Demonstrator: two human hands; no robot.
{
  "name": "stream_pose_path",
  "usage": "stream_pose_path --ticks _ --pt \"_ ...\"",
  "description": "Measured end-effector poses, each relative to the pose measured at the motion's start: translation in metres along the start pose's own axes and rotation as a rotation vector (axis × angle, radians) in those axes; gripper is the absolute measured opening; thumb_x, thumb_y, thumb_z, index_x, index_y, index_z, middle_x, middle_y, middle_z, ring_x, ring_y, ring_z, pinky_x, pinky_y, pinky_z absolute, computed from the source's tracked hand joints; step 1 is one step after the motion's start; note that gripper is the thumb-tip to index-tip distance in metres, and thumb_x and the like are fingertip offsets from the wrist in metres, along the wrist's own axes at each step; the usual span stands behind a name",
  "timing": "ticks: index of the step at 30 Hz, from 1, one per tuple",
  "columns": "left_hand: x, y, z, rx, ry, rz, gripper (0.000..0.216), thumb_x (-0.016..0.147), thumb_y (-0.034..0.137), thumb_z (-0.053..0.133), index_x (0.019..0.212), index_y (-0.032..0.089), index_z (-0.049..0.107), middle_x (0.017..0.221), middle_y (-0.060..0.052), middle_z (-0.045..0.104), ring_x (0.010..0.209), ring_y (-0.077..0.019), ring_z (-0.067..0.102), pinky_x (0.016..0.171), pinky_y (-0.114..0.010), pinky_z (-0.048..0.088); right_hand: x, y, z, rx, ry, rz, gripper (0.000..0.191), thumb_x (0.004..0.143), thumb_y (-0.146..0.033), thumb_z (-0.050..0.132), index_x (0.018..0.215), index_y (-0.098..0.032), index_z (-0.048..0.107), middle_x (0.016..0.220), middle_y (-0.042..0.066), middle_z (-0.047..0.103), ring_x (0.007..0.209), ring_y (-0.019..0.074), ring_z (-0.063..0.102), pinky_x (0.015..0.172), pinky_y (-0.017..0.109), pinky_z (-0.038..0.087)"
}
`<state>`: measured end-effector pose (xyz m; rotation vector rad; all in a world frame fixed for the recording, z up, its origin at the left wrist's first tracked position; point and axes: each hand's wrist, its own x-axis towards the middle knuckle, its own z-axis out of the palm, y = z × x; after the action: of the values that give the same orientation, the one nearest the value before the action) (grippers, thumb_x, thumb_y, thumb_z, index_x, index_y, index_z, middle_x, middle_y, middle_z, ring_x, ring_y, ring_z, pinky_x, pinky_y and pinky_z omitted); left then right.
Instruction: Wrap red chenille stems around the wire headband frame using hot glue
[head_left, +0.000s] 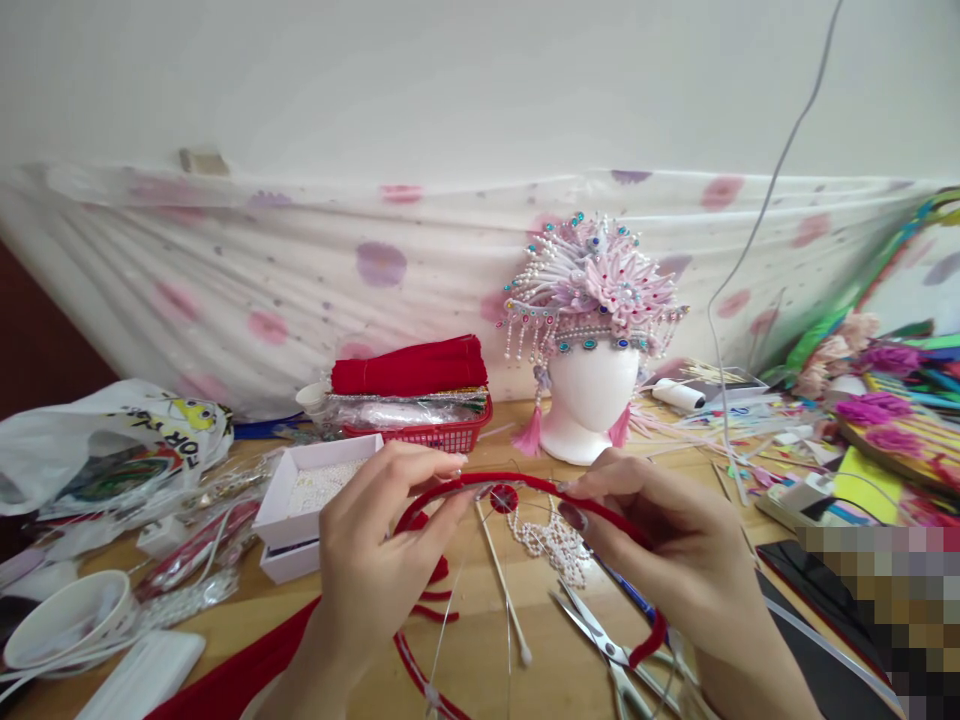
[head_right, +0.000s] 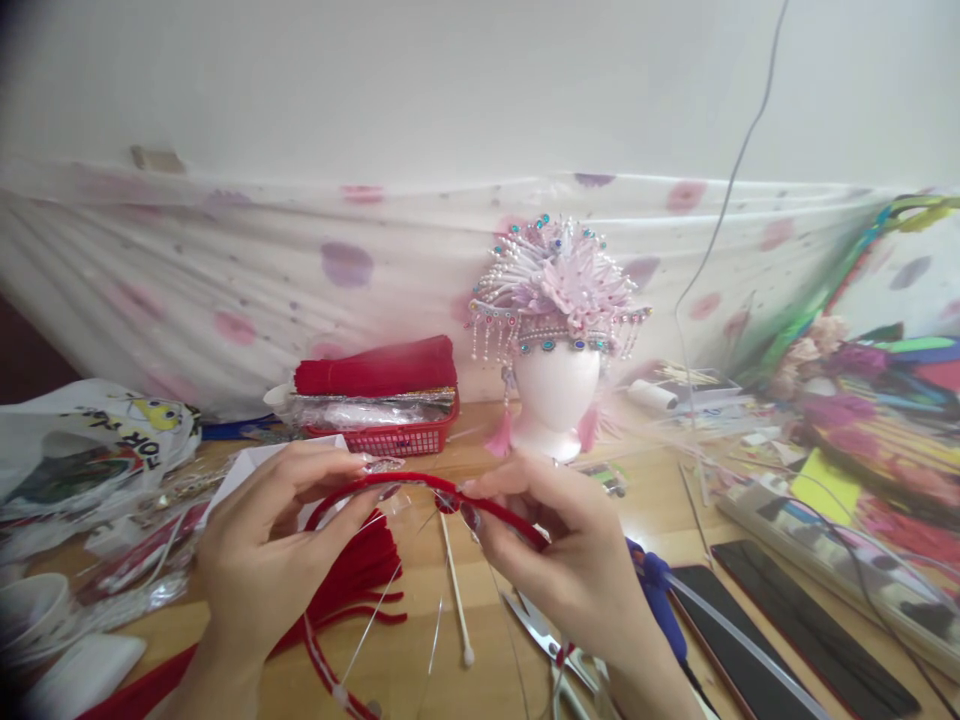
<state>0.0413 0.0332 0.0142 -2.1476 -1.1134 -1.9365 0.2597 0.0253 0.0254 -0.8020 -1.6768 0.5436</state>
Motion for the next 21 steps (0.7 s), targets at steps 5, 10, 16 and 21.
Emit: stream_pose_path --ticks 5,10,16,21 --pt "0.0030 0.0000 -0.0041 0.043 0.006 0.128 0.026 0.084 0.003 0.074 0.098 0.024 0.070 0.090 0.001 0.074 0.081 -0.0139 0.070 0.074 -0.025 0.059 0.0014 -0.0043 0.0000 0.013 0.029 -0.013 0.017 0.080 -0.008 0.070 0.085 -0.023 0.075 0.066 0.000 0.068 0.052 0.0102 0.057 0.046 0.017 0.044" --pt "0.0024 -0.0005 -0.0067 0.109 -0.006 0.206 0.026 0.084 0.003 0.074 0.101 0.024 0.072 0.091 0.000 0.075 0.078 -0.0141 0.072 0.071 -0.024 0.061 0.0003 -0.0060 0.0015 0.045 0.050 -0.006 0.017 0.079 -0.008 0.072 0.084 -0.023 0.076 0.067 0.002 0.070 0.052 0.0118 0.060 0.045 0.019 0.046" --pt "0.0025 -0.0021 -0.0070 0.155 -0.013 0.303 0.026 0.086 0.001 0.071 0.103 0.021 0.075 0.093 -0.001 0.079 0.077 -0.0134 0.075 0.077 -0.022 0.063 0.0003 -0.0042 0.0026 0.076 0.044 0.010 0.017 0.081 -0.010 0.073 0.086 -0.025 0.077 0.068 0.001 0.071 0.054 0.0109 0.061 0.047 0.017 0.047" --pt "0.0020 -0.0037 -0.0074 0.101 -0.032 0.283 0.028 0.087 -0.001 0.067 0.103 0.021 0.075 0.094 -0.002 0.080 0.081 -0.0144 0.075 0.078 -0.023 0.063 -0.0005 -0.0004 0.0025 0.092 0.038 0.018 0.017 0.082 -0.011 0.073 0.088 -0.027 0.077 0.069 0.000 0.071 0.056 0.0103 0.061 0.049 0.017 0.047"
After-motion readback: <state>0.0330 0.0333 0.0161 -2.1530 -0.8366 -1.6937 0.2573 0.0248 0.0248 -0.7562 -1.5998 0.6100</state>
